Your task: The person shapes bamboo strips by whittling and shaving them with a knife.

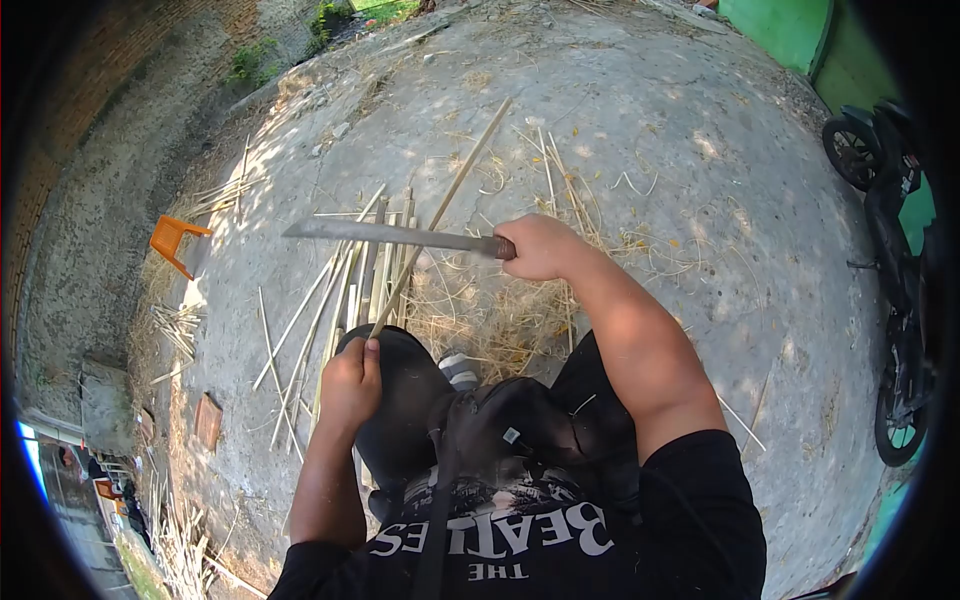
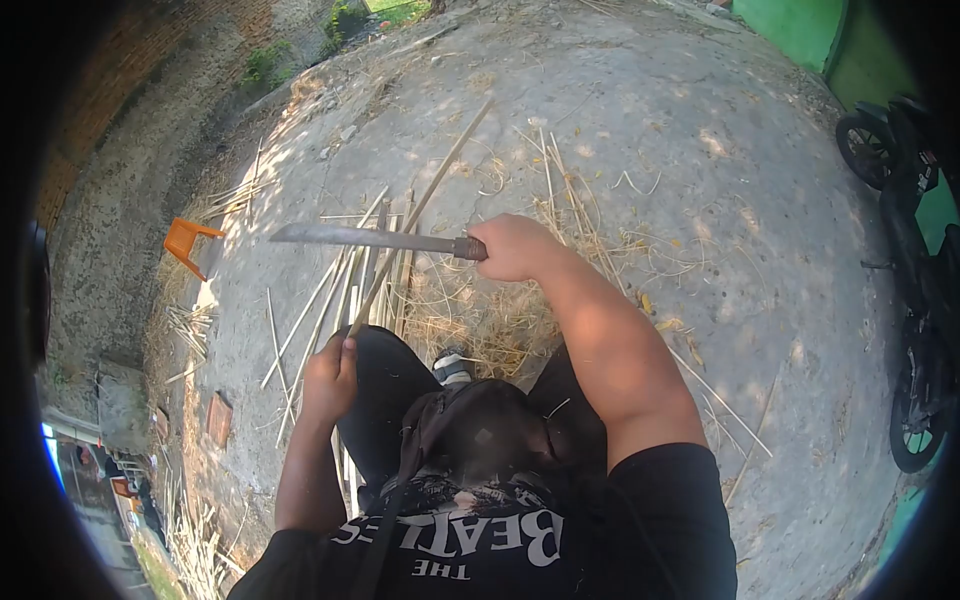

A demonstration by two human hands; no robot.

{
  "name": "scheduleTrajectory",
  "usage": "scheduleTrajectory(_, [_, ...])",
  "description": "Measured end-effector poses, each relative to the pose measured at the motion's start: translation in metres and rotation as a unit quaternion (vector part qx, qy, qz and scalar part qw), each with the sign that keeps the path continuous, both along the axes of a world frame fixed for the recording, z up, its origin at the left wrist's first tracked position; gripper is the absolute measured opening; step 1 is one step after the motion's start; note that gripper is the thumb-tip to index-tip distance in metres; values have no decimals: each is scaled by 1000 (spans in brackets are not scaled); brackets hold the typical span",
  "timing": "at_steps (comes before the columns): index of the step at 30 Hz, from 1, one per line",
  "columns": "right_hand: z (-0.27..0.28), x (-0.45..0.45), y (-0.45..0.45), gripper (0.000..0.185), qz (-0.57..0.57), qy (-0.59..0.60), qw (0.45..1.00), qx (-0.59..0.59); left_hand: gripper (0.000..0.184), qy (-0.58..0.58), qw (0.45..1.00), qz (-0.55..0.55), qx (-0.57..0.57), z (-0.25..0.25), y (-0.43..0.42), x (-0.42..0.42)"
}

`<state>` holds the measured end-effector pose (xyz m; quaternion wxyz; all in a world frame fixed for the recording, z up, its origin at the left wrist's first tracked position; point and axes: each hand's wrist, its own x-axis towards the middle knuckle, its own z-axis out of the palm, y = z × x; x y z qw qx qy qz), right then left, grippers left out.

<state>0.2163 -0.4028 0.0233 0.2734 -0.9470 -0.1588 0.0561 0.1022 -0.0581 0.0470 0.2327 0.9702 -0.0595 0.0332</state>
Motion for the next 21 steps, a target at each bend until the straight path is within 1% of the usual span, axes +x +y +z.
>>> scheduleTrajectory(2, [0,10,-17,16,-71,16,997,36,38,4,1000,12,-3,3,10,-6])
scheduleTrajectory(5, [7,6,-16,18,-99,35,994,42,36,10,1000,6,13,7,9,-8])
scheduleTrajectory(8, [6,-2,7,19,-12,-13,999,-33,36,-5,1000,-7,15,5,5,-2])
scheduleTrajectory(11, [12,-21,31,19,89,-38,994,-57,33,-22,999,-26,41,-1,-2,-1])
scheduleTrajectory(12, [6,-16,27,19,101,-46,992,-64,33,-29,998,-28,44,-1,0,-2])
scheduleTrajectory(15, [7,-2,9,18,72,13,997,-27,31,-56,997,-21,55,-3,10,-7])
scheduleTrajectory(17, [11,-6,14,18,41,-8,998,-44,30,-87,994,-12,62,-3,8,-4])
scheduleTrajectory(19, [20,-16,22,17,12,-18,998,-57,30,-87,994,-1,70,-7,9,-5])
scheduleTrajectory(21, [18,-21,26,16,33,-56,997,-43,30,-90,992,-4,83,-8,9,-4])
